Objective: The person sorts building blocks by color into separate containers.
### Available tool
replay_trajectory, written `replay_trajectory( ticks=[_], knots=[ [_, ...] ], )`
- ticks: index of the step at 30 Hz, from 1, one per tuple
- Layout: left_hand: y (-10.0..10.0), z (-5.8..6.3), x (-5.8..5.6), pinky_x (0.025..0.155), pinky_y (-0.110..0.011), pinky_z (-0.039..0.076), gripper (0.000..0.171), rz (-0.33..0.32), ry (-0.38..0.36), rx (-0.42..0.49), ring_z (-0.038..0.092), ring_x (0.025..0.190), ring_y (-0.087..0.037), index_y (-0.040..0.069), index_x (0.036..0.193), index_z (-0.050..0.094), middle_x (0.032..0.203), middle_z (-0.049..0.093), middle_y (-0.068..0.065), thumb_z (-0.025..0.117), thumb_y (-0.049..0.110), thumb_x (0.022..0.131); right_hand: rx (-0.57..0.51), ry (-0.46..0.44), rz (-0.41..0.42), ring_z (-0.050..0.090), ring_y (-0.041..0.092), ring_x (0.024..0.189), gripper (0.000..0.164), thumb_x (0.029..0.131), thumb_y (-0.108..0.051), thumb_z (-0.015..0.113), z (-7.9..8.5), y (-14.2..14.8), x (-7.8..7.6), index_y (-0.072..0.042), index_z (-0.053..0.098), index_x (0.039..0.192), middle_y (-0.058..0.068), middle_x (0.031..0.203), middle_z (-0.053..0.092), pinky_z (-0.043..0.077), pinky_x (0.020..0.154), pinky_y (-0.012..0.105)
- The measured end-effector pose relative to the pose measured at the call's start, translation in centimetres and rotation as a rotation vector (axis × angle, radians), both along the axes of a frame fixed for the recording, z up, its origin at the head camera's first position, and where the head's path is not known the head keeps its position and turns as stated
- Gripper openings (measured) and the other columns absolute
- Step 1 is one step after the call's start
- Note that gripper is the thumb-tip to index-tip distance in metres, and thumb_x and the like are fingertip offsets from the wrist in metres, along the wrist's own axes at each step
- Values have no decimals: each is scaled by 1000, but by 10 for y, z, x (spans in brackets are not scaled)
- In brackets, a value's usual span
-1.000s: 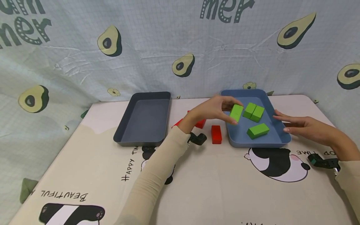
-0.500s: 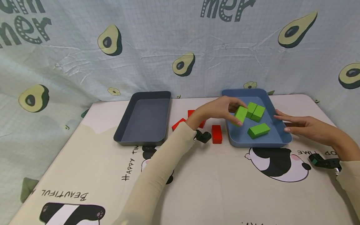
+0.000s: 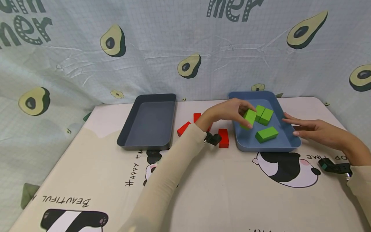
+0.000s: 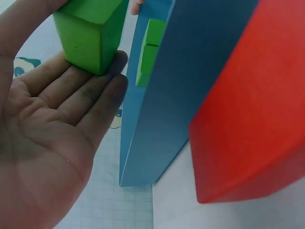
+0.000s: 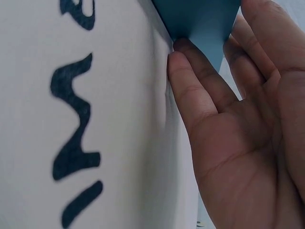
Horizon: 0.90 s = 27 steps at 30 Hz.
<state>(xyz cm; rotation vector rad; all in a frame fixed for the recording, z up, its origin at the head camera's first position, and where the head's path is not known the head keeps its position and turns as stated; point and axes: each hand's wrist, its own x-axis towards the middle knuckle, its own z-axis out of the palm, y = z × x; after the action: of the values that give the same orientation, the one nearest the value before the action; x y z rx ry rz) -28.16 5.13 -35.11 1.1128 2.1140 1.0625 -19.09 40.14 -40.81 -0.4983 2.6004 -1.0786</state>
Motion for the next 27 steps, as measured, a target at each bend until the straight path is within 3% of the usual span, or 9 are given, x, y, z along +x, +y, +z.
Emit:
replay_trajectory(
  ticks=[7, 11, 14, 15, 19, 20, 24, 26, 27],
  knots=[
    [0, 1, 0, 92, -15, 50, 69, 33, -45, 18, 64, 106, -12, 5, 141, 57, 121, 68, -2, 88, 19, 81, 14, 9, -5, 19, -22, 132, 57, 104, -21, 60, 0, 1, -1, -22, 40, 158, -21, 166, 14, 28, 90, -2],
    [2, 2, 1, 92, -15, 50, 68, 35, -42, 14, 64, 106, -12, 5, 140, 59, 121, 68, -2, 88, 21, 81, -19, -16, -9, 19, -22, 131, 57, 104, -20, 60, 0, 1, -1, -21, 40, 158, -22, 166, 14, 22, 125, 41],
    [4, 1, 1, 92, -15, 49, 67, 33, -25, 3, 63, 106, -12, 7, 139, 61, 120, 68, -1, 89, 22, 80, -18, -17, -6, 19, -23, 131, 57, 104, -20, 59, 0, 1, -2, -20, 40, 158, -22, 166, 13, 22, 125, 40],
    [5, 1, 1, 92, -15, 49, 67, 32, -17, 0, 63, 107, -11, 7, 138, 61, 121, 68, -1, 89, 23, 80, -9, -9, -3, 19, -23, 131, 57, 105, -20, 59, 0, 1, -2, -20, 40, 158, -22, 166, 13, 25, 121, 25],
    [7, -1, 0, 91, -14, 49, 66, 23, 7, -8, 62, 106, -12, 8, 137, 63, 121, 68, -1, 90, 22, 79, 12, 8, -1, 19, -23, 130, 57, 105, -21, 59, 0, 1, -2, -21, 40, 158, -22, 166, 14, 26, 112, 12],
    [7, -1, -1, 91, -14, 49, 66, 19, 16, -11, 61, 106, -12, 8, 137, 63, 121, 68, -1, 90, 22, 79, 11, 7, -3, 19, -24, 130, 57, 104, -21, 60, 0, 1, -2, -21, 40, 158, -22, 165, 14, 25, 120, 23],
    [10, -2, -1, 93, -14, 47, 64, 24, 58, -32, 60, 109, -12, 11, 135, 66, 125, 66, 0, 91, 24, 78, 30, 18, -7, 19, -24, 129, 57, 105, -23, 59, 1, 1, -2, -22, 40, 158, -23, 165, 14, 26, 119, 23],
    [12, -3, -1, 94, -14, 47, 64, 38, 79, -50, 58, 113, -12, 13, 134, 67, 128, 64, 1, 92, 25, 77, 10, 1, -9, 20, -25, 128, 57, 104, -22, 60, 1, 1, -2, -21, 40, 158, -23, 165, 14, 22, 123, 54],
    [13, -3, -2, 95, -14, 46, 64, 46, 90, -60, 58, 114, -12, 14, 134, 68, 129, 63, 2, 92, 26, 76, 5, -2, -8, 20, -25, 128, 57, 104, -22, 60, 1, 1, -3, -21, 41, 158, -23, 165, 14, 21, 122, 57]
  ],
)
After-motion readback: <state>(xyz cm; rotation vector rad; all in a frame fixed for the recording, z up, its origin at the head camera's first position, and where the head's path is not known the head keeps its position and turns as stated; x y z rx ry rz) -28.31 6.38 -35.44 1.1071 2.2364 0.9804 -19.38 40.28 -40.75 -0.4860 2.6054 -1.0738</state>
